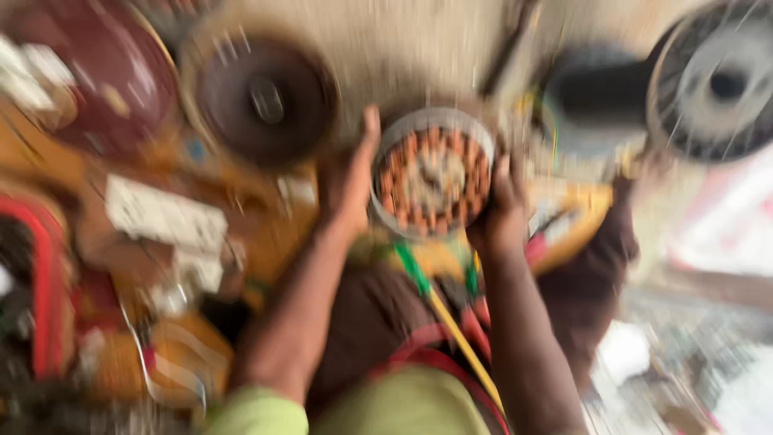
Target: The person sits on the floor and works on an electric motor, using a screwdriver to adjust the internal wiring and components. They manipulate the motor housing and wires while surrounded by tools and parts.
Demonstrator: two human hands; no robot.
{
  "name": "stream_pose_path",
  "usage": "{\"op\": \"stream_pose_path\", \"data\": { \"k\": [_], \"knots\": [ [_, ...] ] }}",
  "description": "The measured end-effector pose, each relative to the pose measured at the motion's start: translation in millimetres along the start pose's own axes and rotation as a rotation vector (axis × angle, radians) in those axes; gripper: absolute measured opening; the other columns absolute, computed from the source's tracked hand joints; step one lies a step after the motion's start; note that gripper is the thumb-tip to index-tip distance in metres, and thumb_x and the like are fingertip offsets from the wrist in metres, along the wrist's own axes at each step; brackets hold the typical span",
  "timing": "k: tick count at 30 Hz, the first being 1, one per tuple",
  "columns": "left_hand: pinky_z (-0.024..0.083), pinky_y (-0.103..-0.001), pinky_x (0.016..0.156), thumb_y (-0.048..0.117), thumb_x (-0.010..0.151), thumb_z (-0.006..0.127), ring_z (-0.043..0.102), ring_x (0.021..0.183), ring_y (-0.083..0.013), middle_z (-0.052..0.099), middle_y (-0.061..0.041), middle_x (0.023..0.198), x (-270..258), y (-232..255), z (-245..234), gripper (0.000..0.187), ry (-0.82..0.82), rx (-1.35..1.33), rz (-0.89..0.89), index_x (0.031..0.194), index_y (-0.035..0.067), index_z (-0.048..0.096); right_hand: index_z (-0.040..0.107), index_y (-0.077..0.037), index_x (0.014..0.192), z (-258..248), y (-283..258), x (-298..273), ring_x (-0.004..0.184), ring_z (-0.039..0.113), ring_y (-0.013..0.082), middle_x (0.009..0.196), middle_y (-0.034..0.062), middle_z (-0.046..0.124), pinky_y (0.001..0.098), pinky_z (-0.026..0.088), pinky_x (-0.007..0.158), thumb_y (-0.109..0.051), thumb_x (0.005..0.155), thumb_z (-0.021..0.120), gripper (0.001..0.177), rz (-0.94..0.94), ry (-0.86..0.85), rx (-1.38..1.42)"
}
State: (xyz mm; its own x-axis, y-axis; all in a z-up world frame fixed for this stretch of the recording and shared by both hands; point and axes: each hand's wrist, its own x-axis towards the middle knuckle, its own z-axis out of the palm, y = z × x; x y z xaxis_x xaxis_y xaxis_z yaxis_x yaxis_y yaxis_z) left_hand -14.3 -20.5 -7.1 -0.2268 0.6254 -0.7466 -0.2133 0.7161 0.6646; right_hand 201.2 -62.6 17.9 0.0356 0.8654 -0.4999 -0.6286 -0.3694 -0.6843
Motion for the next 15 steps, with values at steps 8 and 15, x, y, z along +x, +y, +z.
{"op": "stream_pose_path", "data": {
  "k": [8,15],
  "knots": [
    [0.05,-0.036,0.089,0.063,0.085,0.075,0.06,0.108,-0.0173,0.066,-0.013,0.122,9.9,-26.9,9.5,0.084,0.059,-0.085,-0.061,0.125,-0.01,0.064,0.041,-0.006,0.153,-8.3,13.9,23.3,0.132,0.058,0.0287,0.144,0.0142,0.059,0.0448,0.049,0.112,-0.027,0.108,0.052,0.051,0.108,0.069,0.02],
    [0.05,-0.036,0.07,0.06,0.089,0.078,0.055,0.074,-0.0099,0.059,0.003,0.075,16.0,-30.5,13.0,0.054,0.069,-0.114,0.045,0.075,0.011,0.06,0.044,-0.001,0.157,-11.6,-10.4,10.6,0.142,0.057,0.0297,0.154,0.0166,0.056,0.0401,0.049,0.117,-0.034,0.107,0.067,0.064,-0.045,0.304,-0.744]
  ]
}}
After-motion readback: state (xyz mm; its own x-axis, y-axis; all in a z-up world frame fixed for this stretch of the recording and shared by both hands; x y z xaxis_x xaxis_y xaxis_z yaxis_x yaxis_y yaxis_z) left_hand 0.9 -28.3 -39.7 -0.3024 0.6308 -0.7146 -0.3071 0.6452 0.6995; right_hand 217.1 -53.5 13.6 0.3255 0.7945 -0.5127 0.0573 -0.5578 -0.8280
